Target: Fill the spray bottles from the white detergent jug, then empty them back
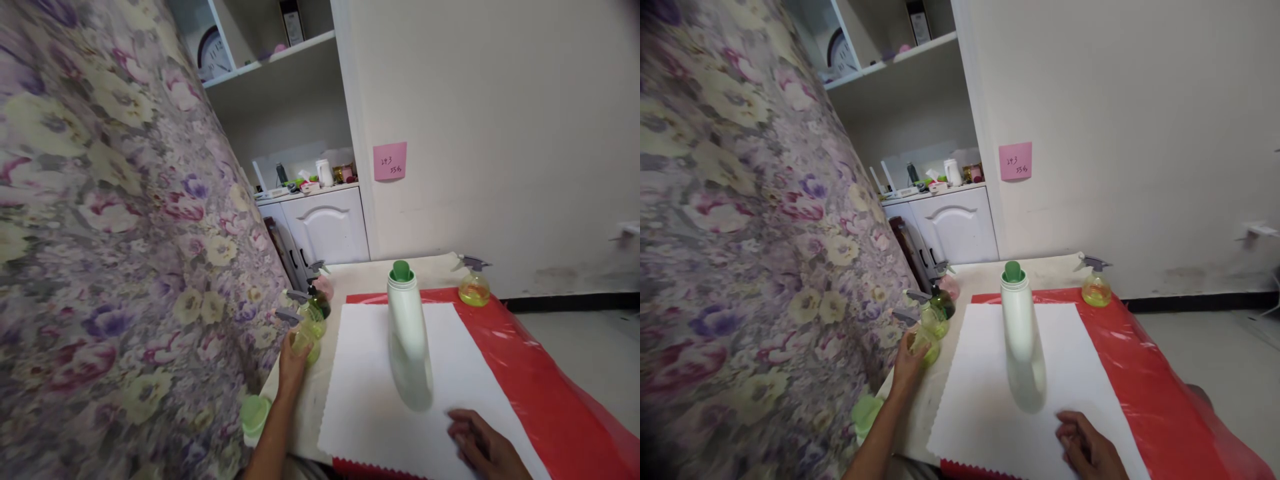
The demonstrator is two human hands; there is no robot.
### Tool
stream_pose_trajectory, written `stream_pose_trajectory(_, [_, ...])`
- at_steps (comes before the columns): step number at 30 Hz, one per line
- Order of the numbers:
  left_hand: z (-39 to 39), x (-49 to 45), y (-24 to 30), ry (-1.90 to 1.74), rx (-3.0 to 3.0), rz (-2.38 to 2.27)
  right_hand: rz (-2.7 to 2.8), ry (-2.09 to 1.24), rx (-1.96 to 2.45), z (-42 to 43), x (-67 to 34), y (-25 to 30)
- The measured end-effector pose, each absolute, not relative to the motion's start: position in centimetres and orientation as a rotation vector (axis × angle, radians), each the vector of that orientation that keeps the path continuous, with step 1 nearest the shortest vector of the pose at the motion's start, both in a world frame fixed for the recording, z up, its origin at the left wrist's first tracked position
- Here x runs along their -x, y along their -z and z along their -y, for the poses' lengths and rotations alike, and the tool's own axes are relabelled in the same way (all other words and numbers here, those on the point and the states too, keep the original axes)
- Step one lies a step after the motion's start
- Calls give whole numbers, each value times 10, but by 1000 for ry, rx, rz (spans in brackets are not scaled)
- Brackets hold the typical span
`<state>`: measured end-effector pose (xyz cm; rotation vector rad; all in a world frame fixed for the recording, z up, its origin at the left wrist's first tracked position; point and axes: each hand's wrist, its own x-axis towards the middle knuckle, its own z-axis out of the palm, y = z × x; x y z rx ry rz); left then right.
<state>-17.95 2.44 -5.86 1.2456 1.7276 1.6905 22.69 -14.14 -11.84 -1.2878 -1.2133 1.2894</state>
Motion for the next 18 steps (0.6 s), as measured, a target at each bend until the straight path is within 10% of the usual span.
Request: stream_pose_trajectory(18, [19,163,74,-1628,-1271,-2017,1254,-1231,1242,139,-225,124])
